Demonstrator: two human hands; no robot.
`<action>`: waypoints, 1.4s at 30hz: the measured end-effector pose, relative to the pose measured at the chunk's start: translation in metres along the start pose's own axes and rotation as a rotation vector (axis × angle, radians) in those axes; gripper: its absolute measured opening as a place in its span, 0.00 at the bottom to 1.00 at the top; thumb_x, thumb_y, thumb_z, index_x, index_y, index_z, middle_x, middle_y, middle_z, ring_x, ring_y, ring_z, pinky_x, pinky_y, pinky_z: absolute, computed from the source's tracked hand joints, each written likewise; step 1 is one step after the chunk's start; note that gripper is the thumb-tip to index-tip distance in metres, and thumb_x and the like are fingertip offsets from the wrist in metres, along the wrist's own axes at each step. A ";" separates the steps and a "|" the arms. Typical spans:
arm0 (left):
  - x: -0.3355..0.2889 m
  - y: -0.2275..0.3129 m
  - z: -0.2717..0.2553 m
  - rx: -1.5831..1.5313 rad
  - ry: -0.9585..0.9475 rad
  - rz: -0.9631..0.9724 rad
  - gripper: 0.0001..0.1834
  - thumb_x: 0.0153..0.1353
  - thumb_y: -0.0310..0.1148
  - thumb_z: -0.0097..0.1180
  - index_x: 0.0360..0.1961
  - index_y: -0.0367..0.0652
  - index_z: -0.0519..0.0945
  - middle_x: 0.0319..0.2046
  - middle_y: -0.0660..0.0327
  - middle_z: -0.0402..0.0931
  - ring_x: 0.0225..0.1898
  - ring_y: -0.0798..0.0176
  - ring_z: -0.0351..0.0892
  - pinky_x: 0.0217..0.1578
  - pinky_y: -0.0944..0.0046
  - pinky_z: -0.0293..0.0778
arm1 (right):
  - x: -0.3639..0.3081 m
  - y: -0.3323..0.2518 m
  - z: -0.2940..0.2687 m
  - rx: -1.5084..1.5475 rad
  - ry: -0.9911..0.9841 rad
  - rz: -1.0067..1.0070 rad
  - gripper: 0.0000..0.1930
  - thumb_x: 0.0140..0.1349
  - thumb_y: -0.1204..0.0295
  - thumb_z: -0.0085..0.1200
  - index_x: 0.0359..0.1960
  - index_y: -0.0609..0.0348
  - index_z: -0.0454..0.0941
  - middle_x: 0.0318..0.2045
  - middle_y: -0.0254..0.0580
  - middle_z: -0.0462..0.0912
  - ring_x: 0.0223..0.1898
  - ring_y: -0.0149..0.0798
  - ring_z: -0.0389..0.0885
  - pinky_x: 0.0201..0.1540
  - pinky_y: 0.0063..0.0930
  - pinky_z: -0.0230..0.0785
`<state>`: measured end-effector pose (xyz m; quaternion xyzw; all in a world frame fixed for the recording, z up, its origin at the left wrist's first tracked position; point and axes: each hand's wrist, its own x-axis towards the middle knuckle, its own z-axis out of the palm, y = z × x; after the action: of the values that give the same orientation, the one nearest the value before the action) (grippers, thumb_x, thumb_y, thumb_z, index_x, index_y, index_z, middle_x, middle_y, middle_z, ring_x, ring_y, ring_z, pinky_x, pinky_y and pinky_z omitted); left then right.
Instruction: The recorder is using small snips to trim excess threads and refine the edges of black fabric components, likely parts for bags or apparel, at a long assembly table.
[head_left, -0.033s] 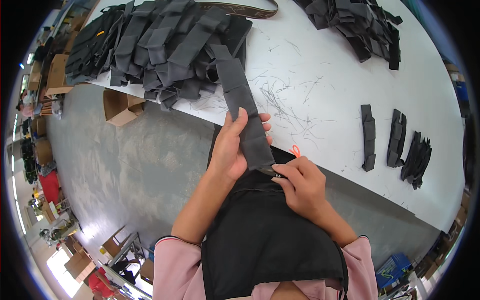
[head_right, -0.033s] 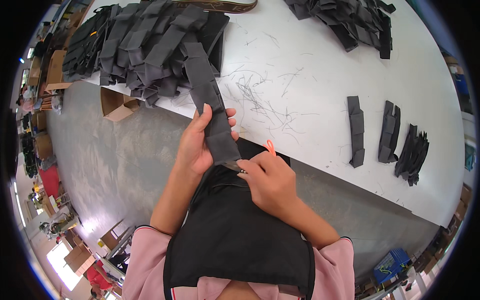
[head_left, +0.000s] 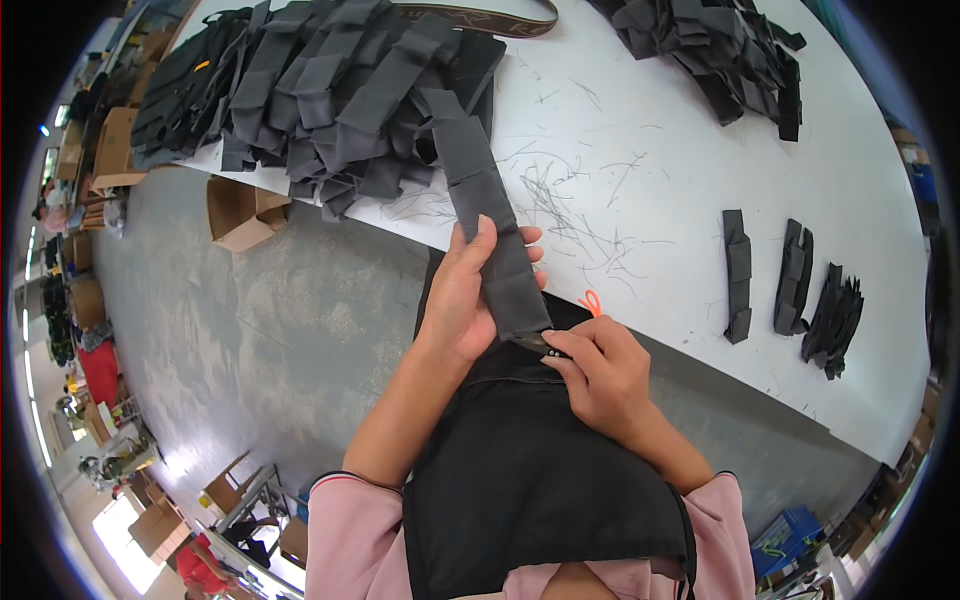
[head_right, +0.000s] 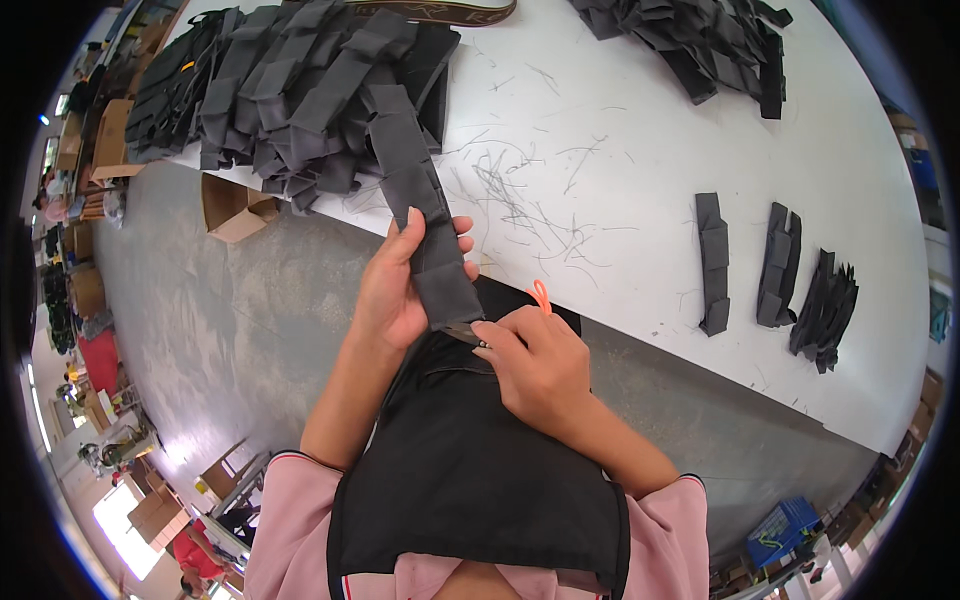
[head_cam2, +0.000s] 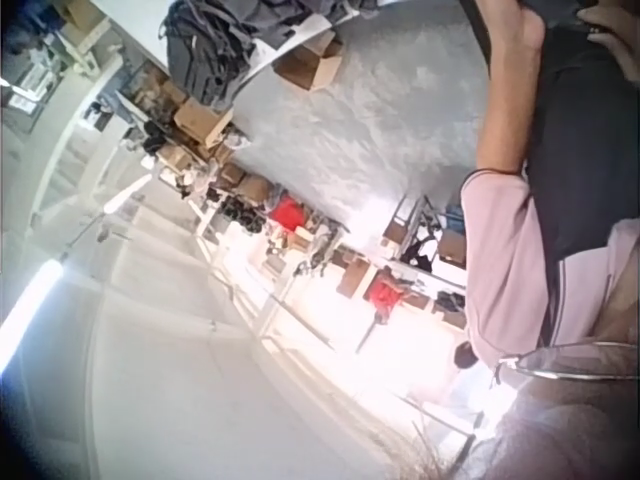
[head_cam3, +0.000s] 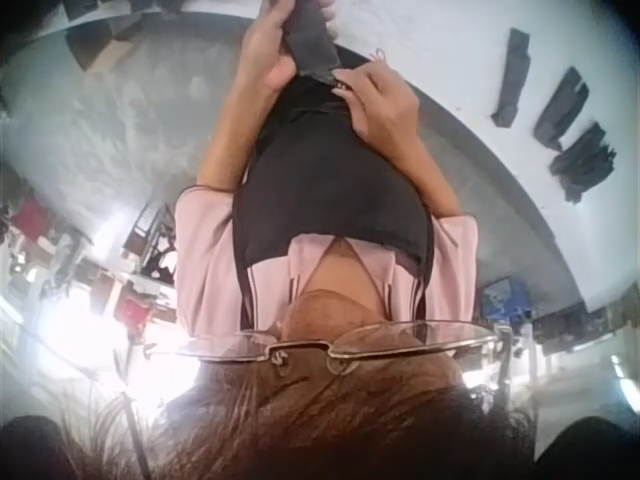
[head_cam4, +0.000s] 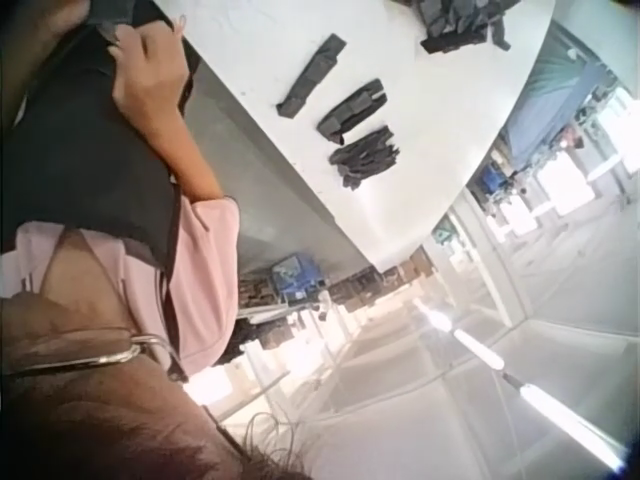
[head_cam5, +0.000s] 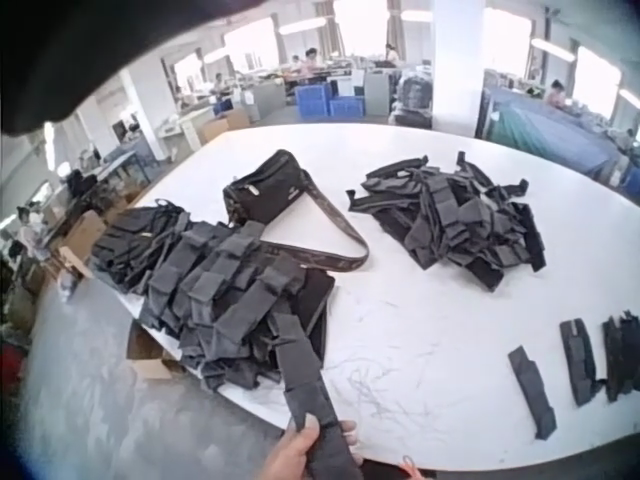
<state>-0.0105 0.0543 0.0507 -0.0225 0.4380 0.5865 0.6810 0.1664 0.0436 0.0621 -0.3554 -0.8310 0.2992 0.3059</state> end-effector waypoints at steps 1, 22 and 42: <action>-0.001 0.000 0.001 0.000 0.012 0.012 0.16 0.68 0.42 0.42 0.50 0.44 0.64 0.44 0.52 0.73 0.40 0.61 0.75 0.36 0.55 0.78 | 0.001 -0.001 0.001 0.002 -0.001 -0.001 0.16 0.40 0.78 0.64 0.35 0.57 0.79 0.25 0.35 0.71 0.24 0.37 0.71 0.26 0.28 0.63; 0.000 -0.005 0.001 -0.095 0.035 0.034 0.18 0.68 0.45 0.41 0.48 0.41 0.65 0.41 0.54 0.74 0.36 0.59 0.75 0.36 0.58 0.77 | -0.002 0.002 0.001 0.135 0.026 0.082 0.14 0.42 0.83 0.64 0.34 0.62 0.79 0.23 0.40 0.74 0.24 0.37 0.72 0.26 0.25 0.64; -0.001 -0.014 -0.008 -0.465 -0.225 -0.066 0.22 0.69 0.44 0.39 0.47 0.33 0.67 0.37 0.55 0.70 0.35 0.62 0.71 0.36 0.65 0.75 | -0.014 0.005 0.004 0.602 0.160 0.482 0.13 0.48 0.79 0.62 0.38 0.60 0.79 0.29 0.31 0.67 0.24 0.22 0.62 0.29 0.15 0.55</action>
<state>-0.0037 0.0450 0.0400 -0.1273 0.2120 0.6475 0.7209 0.1737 0.0343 0.0513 -0.4568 -0.5724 0.5643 0.3811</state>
